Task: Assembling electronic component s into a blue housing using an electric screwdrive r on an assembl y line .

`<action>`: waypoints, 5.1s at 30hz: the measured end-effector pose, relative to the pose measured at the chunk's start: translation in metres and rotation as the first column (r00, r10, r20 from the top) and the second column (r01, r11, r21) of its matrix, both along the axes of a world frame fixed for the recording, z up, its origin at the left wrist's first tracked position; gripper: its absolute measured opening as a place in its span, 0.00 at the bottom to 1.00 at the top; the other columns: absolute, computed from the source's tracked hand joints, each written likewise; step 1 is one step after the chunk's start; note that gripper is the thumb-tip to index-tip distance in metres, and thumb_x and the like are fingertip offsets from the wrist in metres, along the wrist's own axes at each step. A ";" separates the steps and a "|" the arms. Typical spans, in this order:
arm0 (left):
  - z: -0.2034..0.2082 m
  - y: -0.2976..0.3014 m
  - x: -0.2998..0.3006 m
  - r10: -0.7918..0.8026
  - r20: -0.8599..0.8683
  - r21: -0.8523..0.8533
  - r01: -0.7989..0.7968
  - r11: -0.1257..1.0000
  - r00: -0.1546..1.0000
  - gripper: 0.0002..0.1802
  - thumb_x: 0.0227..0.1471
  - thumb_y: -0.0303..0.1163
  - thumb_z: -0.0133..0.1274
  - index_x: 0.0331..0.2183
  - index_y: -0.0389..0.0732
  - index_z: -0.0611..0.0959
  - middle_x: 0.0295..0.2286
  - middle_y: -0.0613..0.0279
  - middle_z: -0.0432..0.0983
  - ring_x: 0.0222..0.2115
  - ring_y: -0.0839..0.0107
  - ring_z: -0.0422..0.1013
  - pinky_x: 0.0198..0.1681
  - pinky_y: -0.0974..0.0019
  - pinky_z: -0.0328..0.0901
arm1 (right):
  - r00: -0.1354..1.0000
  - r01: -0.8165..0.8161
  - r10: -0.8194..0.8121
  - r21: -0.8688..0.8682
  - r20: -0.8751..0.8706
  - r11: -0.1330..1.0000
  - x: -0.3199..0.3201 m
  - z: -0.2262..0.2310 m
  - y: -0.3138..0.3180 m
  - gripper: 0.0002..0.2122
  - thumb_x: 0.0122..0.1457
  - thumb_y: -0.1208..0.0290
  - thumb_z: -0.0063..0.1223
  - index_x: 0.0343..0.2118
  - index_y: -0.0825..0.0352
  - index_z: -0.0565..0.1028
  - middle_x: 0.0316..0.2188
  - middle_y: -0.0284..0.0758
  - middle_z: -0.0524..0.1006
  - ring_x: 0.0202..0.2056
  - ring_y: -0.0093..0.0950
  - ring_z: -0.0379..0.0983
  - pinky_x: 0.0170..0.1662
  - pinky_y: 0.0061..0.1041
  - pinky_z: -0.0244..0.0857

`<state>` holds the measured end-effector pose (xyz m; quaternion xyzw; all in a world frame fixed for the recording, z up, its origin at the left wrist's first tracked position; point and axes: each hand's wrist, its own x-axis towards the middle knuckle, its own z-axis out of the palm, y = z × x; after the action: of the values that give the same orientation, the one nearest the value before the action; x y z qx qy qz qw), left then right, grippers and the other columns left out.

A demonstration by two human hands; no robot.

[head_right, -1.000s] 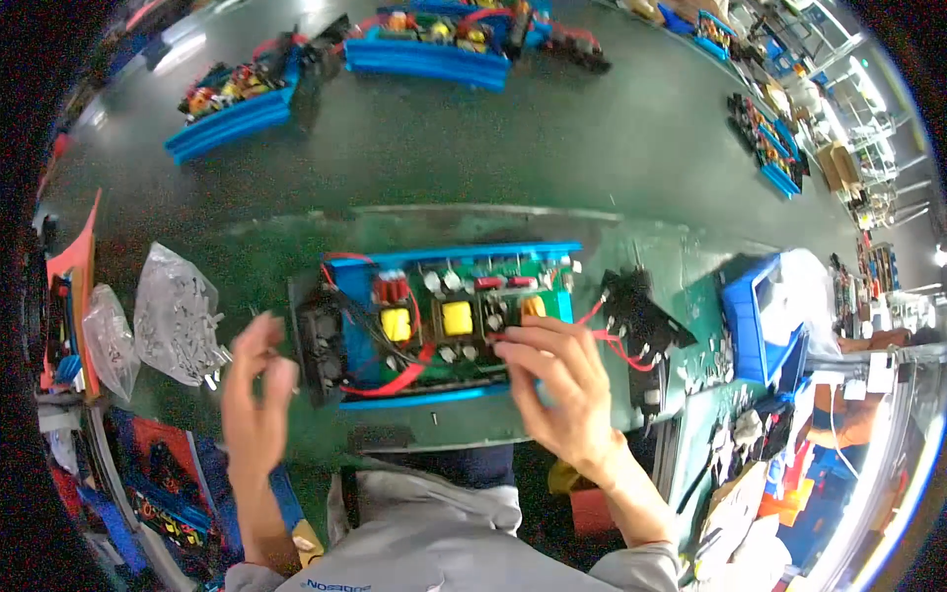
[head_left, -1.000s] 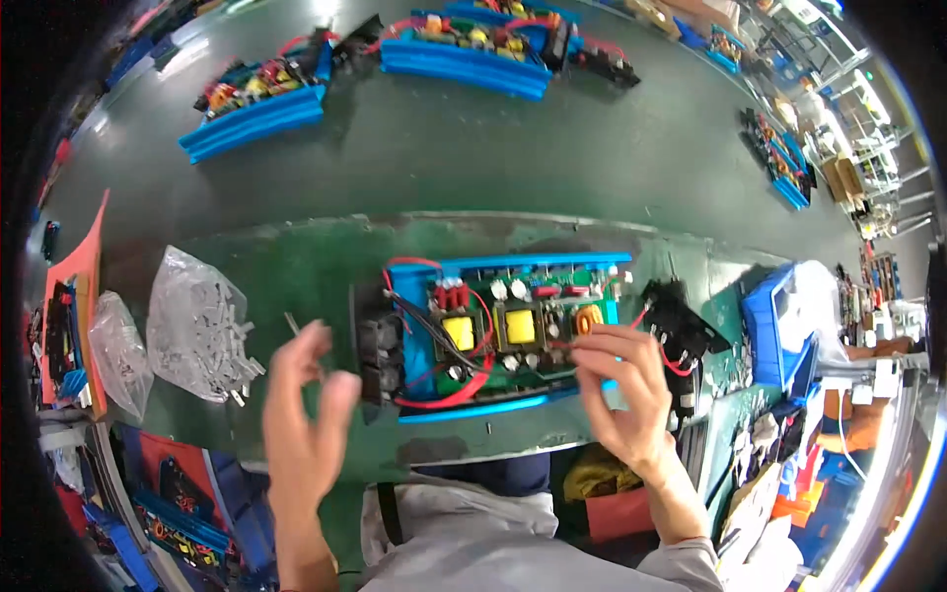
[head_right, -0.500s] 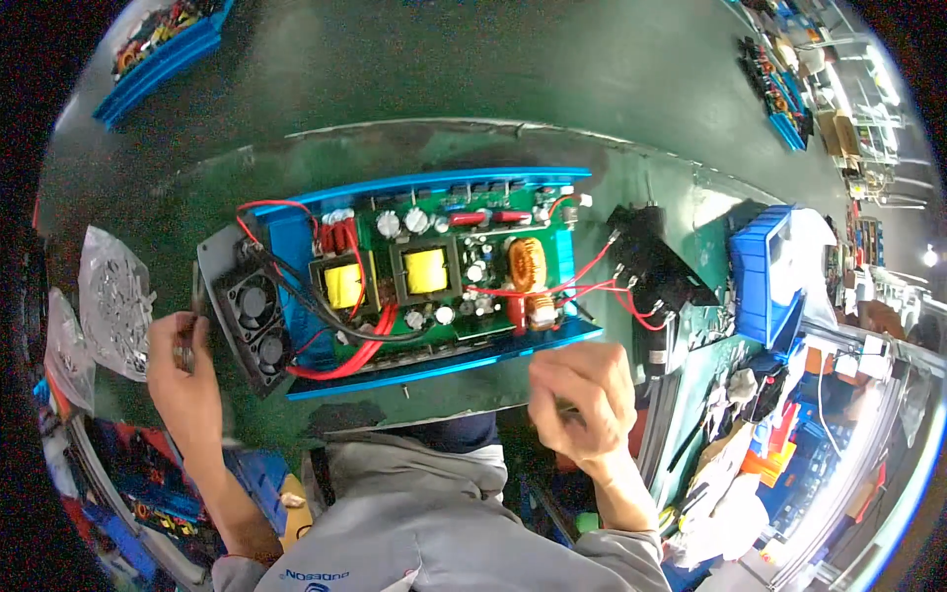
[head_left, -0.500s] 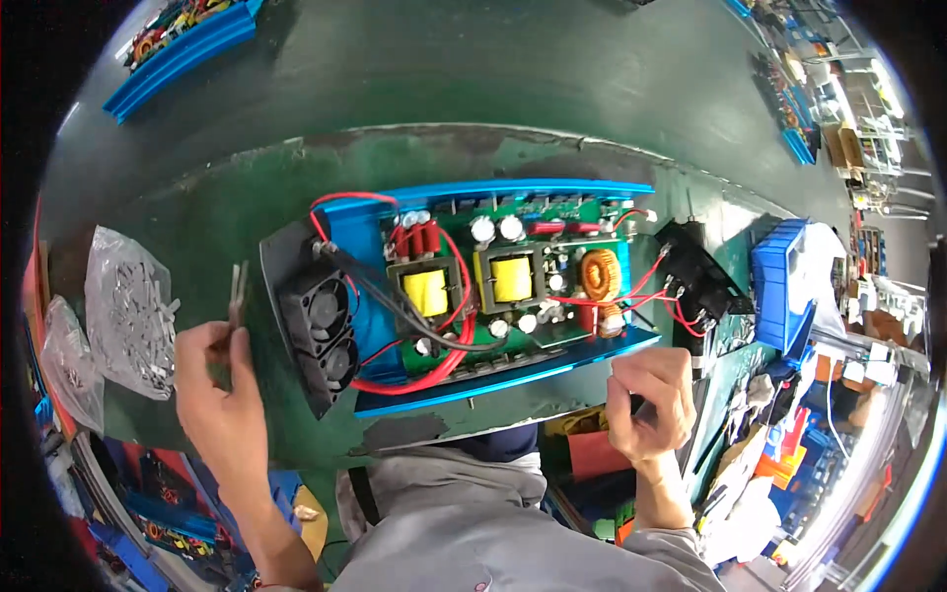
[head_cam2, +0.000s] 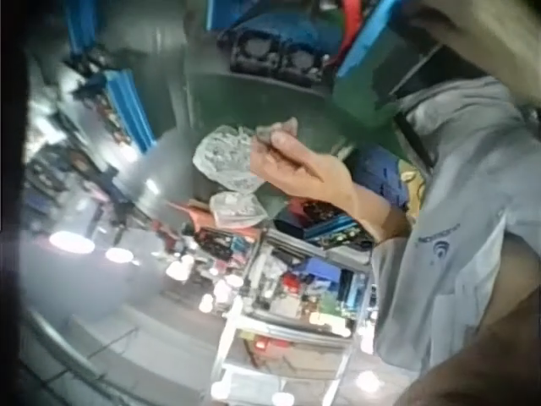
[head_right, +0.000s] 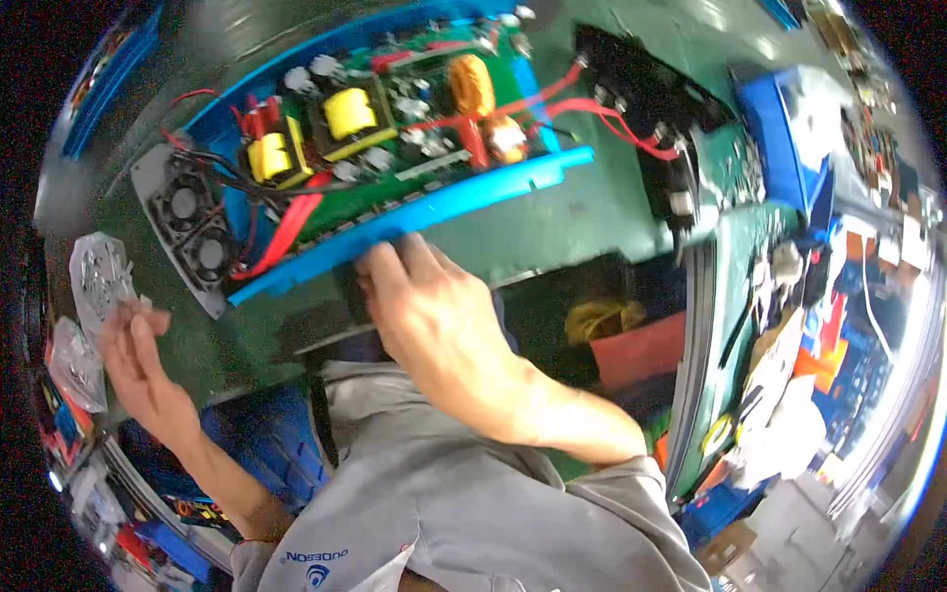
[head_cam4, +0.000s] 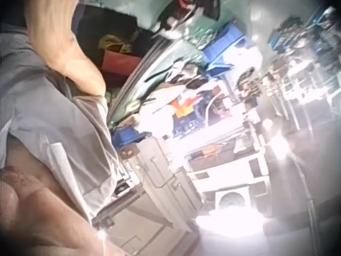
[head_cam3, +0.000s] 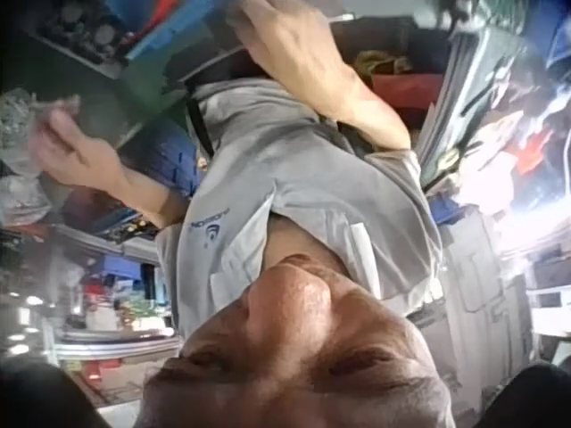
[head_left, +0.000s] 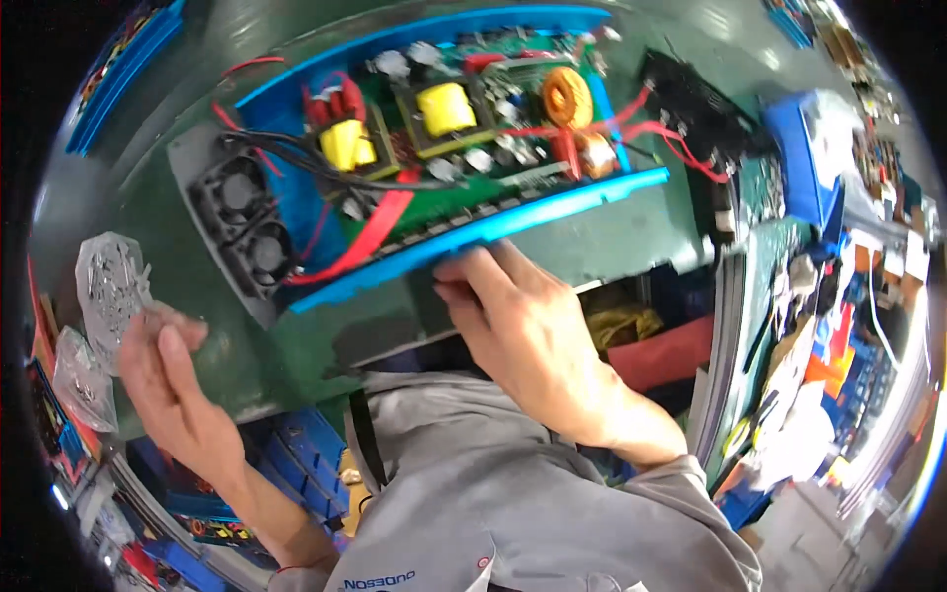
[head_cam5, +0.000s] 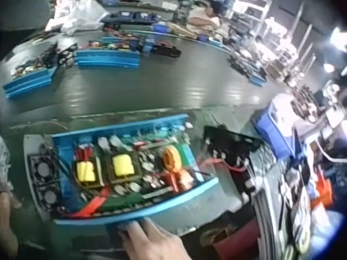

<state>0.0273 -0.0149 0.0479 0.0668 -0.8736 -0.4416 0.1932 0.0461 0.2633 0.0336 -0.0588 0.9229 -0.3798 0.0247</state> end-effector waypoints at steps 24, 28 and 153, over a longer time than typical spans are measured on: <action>0.028 0.104 -0.029 -0.643 0.080 -0.632 0.538 0.558 0.762 0.14 0.40 0.27 0.69 0.29 0.40 0.79 0.28 0.62 0.72 0.28 0.61 0.72 0.31 0.60 0.65 | 0.963 0.183 -0.261 -0.556 -0.063 0.811 0.044 -0.005 0.026 0.05 0.56 0.81 0.61 0.35 0.68 0.79 0.31 0.32 0.80 0.32 0.22 0.77 0.35 0.21 0.71; 0.047 0.107 -0.035 -0.652 0.092 -0.429 0.621 0.656 0.753 0.12 0.42 0.22 0.69 0.29 0.35 0.81 0.25 0.62 0.66 0.22 0.73 0.63 0.26 0.69 0.58 | 0.917 0.085 -0.279 -0.544 -0.285 0.835 0.029 -0.008 0.023 0.06 0.54 0.82 0.62 0.32 0.68 0.76 0.29 0.31 0.80 0.30 0.21 0.76 0.34 0.20 0.70; 0.033 -0.007 0.035 -0.060 0.115 0.337 0.018 0.941 0.992 0.07 0.64 0.22 0.47 0.36 0.27 0.77 0.34 0.55 0.78 0.33 0.70 0.79 0.36 0.68 0.73 | 0.590 -0.671 0.557 0.029 -0.585 0.741 -0.118 0.056 -0.169 0.11 0.49 0.78 0.59 0.38 0.69 0.76 0.33 0.40 0.74 0.36 0.39 0.74 0.35 0.38 0.70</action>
<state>0.0626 -0.0217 0.0806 0.1085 -0.7970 -0.5827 0.1158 -0.0721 0.0945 0.0896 -0.4851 0.7675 -0.4010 -0.1215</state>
